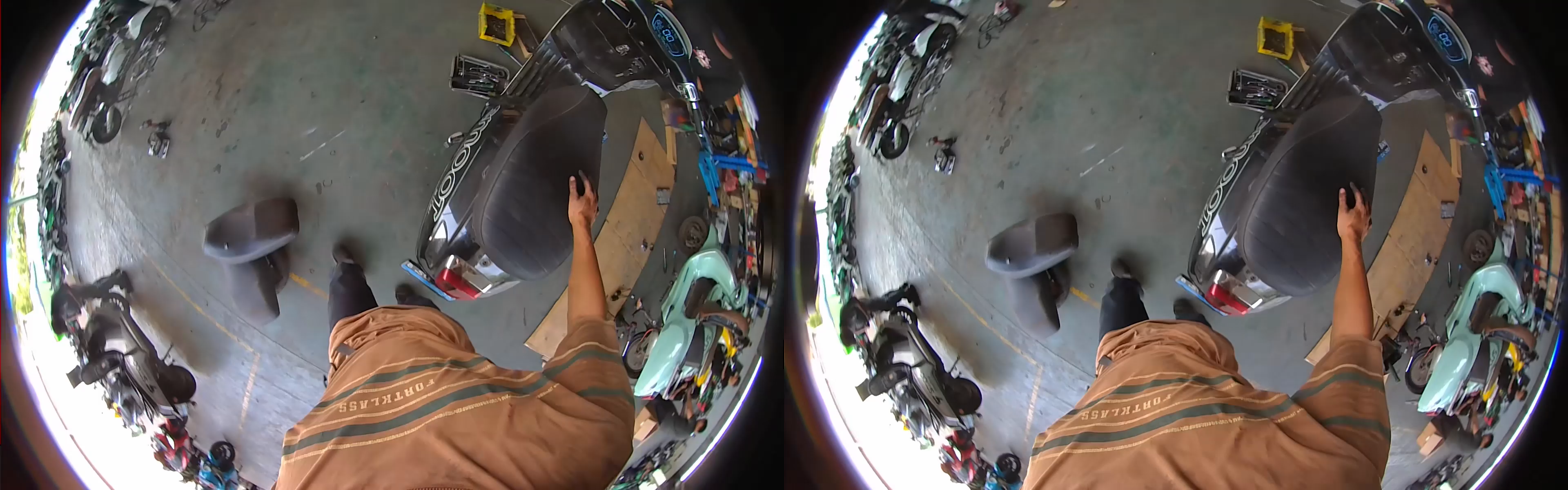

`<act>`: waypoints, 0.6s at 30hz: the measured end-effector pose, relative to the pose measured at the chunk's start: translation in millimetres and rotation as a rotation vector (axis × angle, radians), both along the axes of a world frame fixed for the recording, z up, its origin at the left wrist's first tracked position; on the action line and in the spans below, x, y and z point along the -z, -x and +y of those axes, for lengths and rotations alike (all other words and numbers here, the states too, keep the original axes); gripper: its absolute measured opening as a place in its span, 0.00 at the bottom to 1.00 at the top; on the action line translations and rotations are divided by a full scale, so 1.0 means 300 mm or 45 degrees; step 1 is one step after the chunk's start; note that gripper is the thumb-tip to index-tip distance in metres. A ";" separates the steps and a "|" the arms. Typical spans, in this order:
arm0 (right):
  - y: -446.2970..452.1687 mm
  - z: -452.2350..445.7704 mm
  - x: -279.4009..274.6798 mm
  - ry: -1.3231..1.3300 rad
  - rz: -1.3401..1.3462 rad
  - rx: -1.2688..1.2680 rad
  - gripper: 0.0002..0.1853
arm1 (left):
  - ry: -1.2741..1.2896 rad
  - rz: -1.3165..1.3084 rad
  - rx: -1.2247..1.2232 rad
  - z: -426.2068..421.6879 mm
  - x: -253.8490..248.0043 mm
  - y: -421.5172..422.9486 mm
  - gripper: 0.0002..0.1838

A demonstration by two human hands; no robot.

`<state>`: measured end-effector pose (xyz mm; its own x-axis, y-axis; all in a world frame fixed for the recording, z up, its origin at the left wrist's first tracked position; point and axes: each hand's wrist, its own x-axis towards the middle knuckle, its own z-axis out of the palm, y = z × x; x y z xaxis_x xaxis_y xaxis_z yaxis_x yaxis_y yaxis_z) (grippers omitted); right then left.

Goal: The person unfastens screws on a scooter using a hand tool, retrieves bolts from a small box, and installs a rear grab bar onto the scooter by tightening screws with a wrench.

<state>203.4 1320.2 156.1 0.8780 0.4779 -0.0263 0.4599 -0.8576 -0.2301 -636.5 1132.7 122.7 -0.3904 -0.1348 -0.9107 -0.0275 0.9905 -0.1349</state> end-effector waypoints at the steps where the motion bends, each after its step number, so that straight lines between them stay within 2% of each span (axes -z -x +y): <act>1: -0.012 0.026 0.021 0.008 0.040 0.153 0.28 | 0.038 -0.005 0.046 0.134 0.010 0.052 0.18; 2: -0.013 0.038 0.054 0.019 0.083 0.314 0.25 | 0.071 0.002 0.095 0.283 0.035 0.109 0.18; 3: 0.024 0.093 0.033 0.019 0.075 0.362 0.25 | 0.091 0.023 0.151 0.458 0.059 0.169 0.18; 5: 0.206 0.241 -0.049 0.085 -0.018 0.555 0.18 | 0.082 0.131 0.288 0.891 0.123 0.295 0.18; 7: 0.381 0.398 -0.004 -0.430 -0.254 0.364 0.14 | -0.071 0.274 0.414 1.380 0.233 0.436 0.18; 8: 0.467 0.497 -0.004 -0.184 -0.424 0.128 0.12 | -0.319 0.243 0.703 1.664 0.291 0.512 0.18; 9: 0.518 0.650 -0.040 -0.262 -0.444 -0.108 0.10 | -0.627 0.260 0.463 1.940 0.286 0.460 0.16; 10: 0.510 0.784 0.019 -0.416 -0.298 -0.096 0.09 | -0.768 0.386 0.595 2.227 0.219 0.295 0.16; 11: 0.496 0.893 0.115 -0.563 -0.147 -0.075 0.08 | -0.998 0.181 0.672 2.483 0.198 0.205 0.18; 12: 0.465 1.008 0.231 -0.557 0.105 0.125 0.08 | -1.092 0.061 0.628 2.680 0.105 -0.020 0.20; 13: 0.406 1.128 0.369 -0.551 0.353 0.323 0.08 | -1.205 -0.007 0.796 2.808 -0.015 -0.322 0.21; 15: 0.232 1.346 0.663 -0.602 0.500 0.395 0.11 | -1.326 -0.147 0.941 2.943 -0.132 -0.839 0.21; 17: -0.007 1.516 1.070 -0.172 0.463 0.408 0.12 | -1.291 -0.277 1.124 2.987 -0.047 -1.147 0.22; 18: -0.116 1.605 1.196 -0.060 0.504 0.449 0.14 | -1.246 -0.398 1.174 2.974 0.043 -1.225 0.20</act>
